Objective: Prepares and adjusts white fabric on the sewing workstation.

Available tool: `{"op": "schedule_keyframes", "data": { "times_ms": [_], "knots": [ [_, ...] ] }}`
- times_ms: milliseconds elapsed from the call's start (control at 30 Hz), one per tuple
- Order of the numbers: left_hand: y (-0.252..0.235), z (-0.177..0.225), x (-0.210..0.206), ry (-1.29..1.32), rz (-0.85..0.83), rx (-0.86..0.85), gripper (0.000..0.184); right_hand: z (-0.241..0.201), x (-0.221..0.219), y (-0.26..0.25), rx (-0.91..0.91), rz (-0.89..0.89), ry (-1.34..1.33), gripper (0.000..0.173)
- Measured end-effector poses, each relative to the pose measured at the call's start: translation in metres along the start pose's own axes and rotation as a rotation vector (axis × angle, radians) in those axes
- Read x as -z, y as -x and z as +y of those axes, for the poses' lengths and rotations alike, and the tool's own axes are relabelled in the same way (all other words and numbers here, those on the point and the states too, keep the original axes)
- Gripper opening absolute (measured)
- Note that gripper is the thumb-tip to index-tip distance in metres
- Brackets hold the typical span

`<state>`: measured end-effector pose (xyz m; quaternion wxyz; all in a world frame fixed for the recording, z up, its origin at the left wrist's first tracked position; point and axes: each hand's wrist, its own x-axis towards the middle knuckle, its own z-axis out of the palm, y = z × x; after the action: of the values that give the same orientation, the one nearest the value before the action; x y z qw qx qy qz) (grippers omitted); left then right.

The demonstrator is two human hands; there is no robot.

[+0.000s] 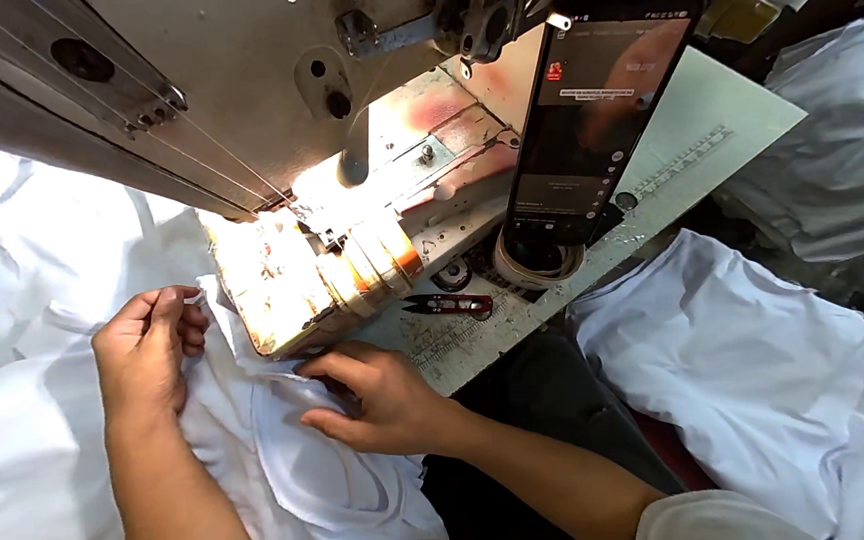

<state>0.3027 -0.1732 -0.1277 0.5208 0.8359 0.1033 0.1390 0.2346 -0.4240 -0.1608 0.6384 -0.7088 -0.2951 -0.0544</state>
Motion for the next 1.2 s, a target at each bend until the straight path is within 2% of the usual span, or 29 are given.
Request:
{"op": "schedule_keyframes", "data": {
  "times_ms": [1200],
  "knots": [
    [0.0035,0.0037,-0.0031,-0.05,0.007,-0.016,0.016,0.0009,0.0001,0.0004,0.0,-0.006,-0.005,0.031]
  ]
}}
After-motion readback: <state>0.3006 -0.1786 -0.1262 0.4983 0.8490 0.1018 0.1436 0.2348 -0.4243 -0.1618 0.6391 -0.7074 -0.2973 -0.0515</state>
